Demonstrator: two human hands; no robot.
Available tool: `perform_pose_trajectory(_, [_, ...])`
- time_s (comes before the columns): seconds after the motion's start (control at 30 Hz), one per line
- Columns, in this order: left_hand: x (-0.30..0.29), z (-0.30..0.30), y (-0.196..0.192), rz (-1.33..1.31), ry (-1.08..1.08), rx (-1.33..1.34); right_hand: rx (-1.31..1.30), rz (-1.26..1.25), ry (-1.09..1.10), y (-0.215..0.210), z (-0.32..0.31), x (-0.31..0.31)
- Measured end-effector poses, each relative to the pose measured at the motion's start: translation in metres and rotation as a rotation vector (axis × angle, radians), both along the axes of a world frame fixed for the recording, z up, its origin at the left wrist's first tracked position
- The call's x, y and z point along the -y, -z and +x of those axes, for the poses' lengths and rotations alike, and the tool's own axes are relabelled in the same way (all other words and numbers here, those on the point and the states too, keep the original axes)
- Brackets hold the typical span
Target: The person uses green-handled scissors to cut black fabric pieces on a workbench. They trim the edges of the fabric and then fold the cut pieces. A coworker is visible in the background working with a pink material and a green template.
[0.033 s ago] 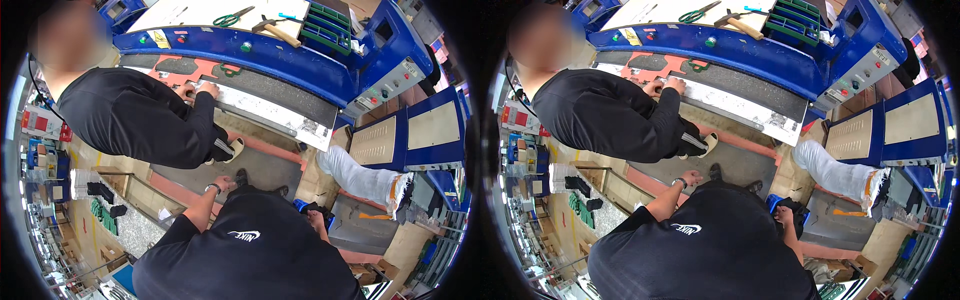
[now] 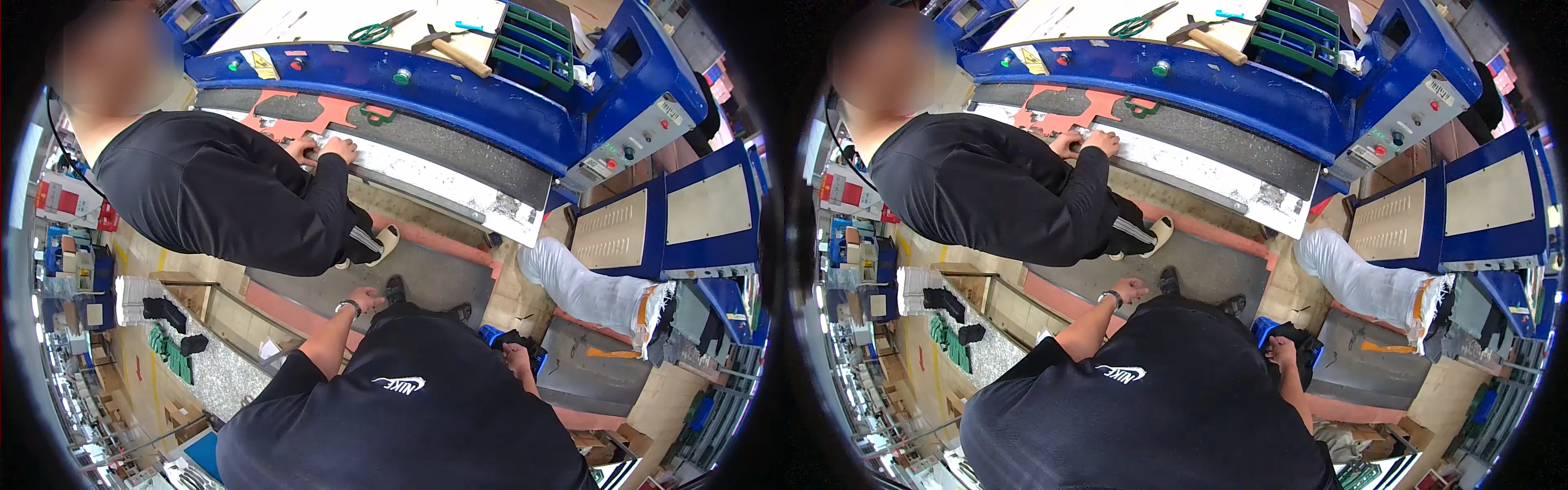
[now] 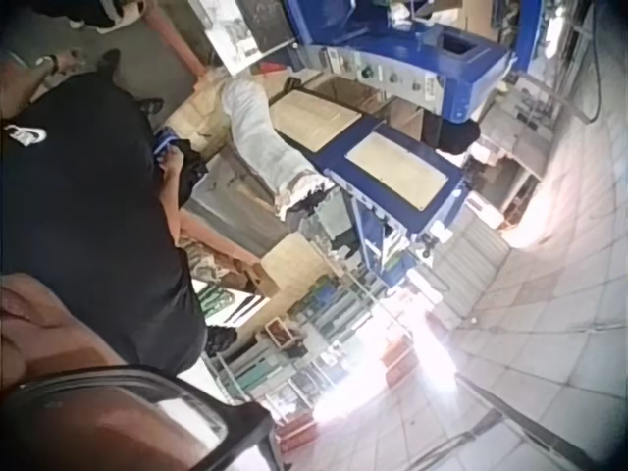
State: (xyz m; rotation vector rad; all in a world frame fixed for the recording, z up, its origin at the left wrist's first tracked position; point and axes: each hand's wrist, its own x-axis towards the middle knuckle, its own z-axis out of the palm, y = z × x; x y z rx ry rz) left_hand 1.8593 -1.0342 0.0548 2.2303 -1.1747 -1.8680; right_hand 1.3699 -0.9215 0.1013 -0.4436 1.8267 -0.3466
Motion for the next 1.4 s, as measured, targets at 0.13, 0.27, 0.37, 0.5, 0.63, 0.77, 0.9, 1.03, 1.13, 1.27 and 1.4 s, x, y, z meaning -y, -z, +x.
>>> perform_pose_trajectory(0.13, [-0.009, 0.007, -0.005, 0.018, 0.021, 0.006, 0.057, -0.012, -0.018, 0.019, -0.008, -0.016])
perform_pose_trajectory(0.27, [-0.015, 0.012, -0.006, 0.005, 0.002, 0.01, 0.087, -0.027, 0.015, 0.022, -0.005, -0.016])
perform_pose_trajectory(0.37, [-0.017, 0.011, -0.005, -0.004, -0.001, 0.006, 0.089, -0.038, 0.008, 0.02, -0.003, -0.014])
perform_pose_trajectory(0.5, [-0.03, 0.019, -0.003, 0.003, -0.012, -0.001, 0.133, -0.035, 0.009, 0.015, 0.006, -0.023])
perform_pose_trajectory(0.63, [-0.023, 0.011, -0.004, -0.012, -0.004, 0.012, 0.075, -0.018, -0.028, 0.008, 0.003, -0.011])
perform_pose_trajectory(0.77, [-0.028, 0.013, -0.005, -0.011, -0.005, 0.005, 0.053, -0.021, -0.04, 0.009, 0.003, -0.012])
perform_pose_trajectory(0.9, [-0.027, 0.011, -0.002, -0.017, -0.026, 0.008, 0.039, -0.024, -0.083, 0.011, -0.003, -0.005])
perform_pose_trajectory(1.03, [-0.023, 0.004, -0.004, -0.01, -0.027, 0.018, 0.107, -0.031, -0.038, 0.024, -0.016, -0.001])
perform_pose_trajectory(1.13, [-0.018, -0.003, -0.002, 0.005, -0.044, 0.029, 0.122, -0.037, -0.043, 0.027, -0.022, 0.008])
perform_pose_trajectory(1.27, [-0.015, -0.004, 0.011, -0.02, -0.087, 0.015, 0.078, -0.034, -0.068, 0.029, -0.025, 0.016])
perform_pose_trajectory(1.4, [-0.014, -0.005, 0.015, -0.046, -0.113, -0.002, 0.072, -0.024, -0.075, 0.027, -0.024, 0.025])
